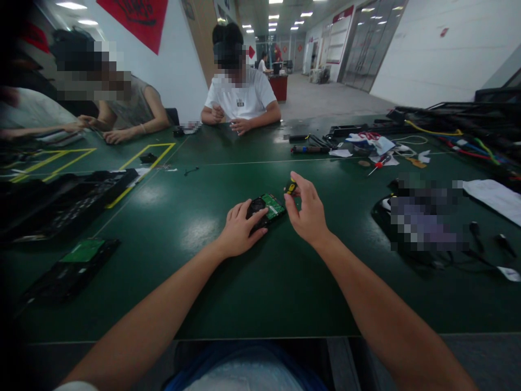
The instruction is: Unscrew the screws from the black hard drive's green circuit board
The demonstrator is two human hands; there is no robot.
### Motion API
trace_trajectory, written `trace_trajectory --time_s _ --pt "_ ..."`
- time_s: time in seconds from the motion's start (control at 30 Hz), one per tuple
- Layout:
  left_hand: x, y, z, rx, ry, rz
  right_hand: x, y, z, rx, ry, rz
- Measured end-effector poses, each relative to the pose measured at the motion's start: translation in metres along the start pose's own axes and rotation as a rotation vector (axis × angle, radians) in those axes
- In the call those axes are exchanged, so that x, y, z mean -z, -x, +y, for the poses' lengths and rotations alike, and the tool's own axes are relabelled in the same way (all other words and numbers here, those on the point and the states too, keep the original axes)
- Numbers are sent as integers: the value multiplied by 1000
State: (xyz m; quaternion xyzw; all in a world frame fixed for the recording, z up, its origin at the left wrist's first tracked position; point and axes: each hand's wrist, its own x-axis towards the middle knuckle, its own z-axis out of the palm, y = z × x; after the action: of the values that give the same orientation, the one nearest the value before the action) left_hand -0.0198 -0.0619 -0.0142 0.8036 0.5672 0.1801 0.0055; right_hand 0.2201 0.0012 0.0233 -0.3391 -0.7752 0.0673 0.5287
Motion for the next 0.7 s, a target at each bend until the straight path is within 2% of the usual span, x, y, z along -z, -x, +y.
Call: trace_trajectory --time_s 0.1,0.33,0.7 --pt "-1 0 0 -4 4 7 -2 1 0 -11 -59 -28" --pt "0 0 0 0 2 4 1 -1 -2 45 55 -2" --pt "-2 1 0 -2 -2 10 -1 2 -3 24 27 -13"
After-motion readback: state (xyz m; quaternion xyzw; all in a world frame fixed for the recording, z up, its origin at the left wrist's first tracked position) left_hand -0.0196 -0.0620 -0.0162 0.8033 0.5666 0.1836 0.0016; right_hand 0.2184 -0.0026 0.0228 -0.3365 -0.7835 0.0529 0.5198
